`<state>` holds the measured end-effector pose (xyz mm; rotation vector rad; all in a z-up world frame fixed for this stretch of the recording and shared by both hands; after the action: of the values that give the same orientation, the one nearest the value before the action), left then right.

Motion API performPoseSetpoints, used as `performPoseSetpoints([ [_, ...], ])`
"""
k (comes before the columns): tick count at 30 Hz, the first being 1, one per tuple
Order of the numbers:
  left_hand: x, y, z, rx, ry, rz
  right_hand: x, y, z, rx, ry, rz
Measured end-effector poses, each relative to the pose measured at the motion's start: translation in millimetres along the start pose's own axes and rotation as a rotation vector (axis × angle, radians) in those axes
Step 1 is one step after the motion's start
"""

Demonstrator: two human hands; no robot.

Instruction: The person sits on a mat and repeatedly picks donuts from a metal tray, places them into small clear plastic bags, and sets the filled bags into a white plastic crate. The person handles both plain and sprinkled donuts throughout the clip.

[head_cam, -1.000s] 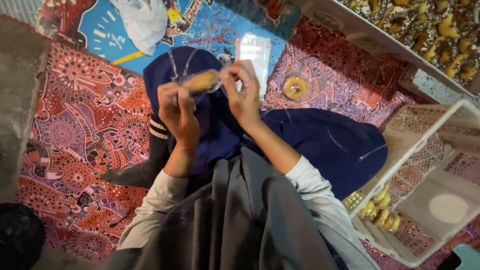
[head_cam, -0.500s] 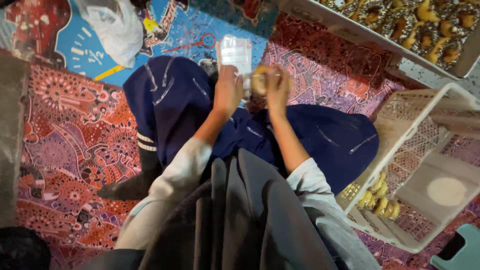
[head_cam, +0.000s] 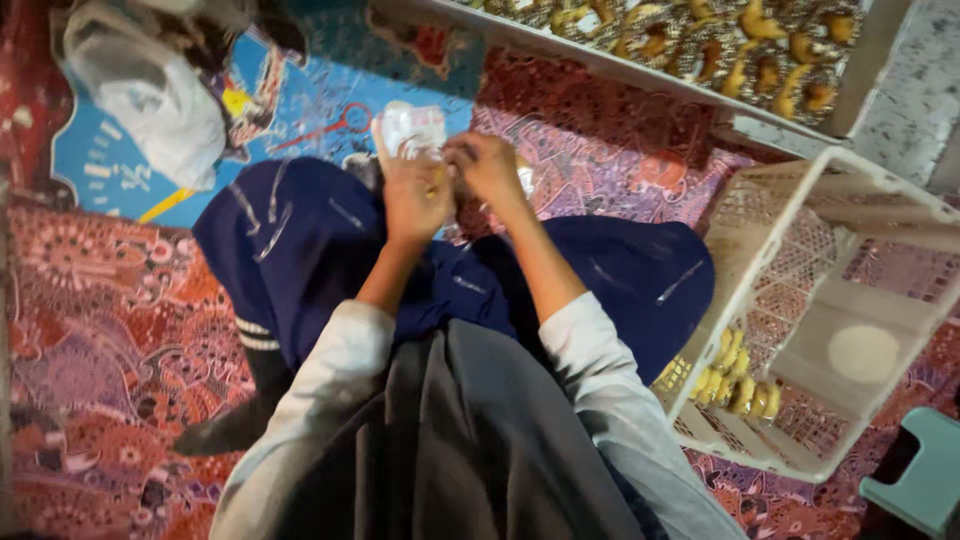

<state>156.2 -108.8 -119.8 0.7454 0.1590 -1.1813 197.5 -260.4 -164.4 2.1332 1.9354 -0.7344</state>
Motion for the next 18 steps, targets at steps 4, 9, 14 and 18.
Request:
performPoseSetpoints([
  [4, -16.6, 37.9, 3.2, -0.432, -0.276, 0.111, -33.9, -22.8, -68.7, -0.18, -0.067, 0.132],
  [9, -18.7, 60.1, 44.4, -0.367, -0.311, 0.195, -92.9, -72.7, -159.5, -0.56, -0.084, 0.402],
  [14, -12.1, 58.1, 145.4, 0.154, -0.346, -0.025, -124.1, -56.8, -155.6, -0.541, -0.183, 0.41],
  [18, 12.4, 73.9, 119.2, -0.732, -1.13, 0.204, -133.8, -43.0, -138.4, -0.594, -0.008, 0.215],
])
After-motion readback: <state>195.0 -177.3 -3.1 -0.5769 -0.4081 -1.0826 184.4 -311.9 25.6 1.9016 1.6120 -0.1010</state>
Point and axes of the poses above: each hand's wrist, its own y-axis towards the middle knuckle, its own x-axis out of the palm, z = x × y, the point moved 6 cm from there along y, towards the middle knuckle, and after that the axes turned 15 degrees about z, right-handed, at the moved point
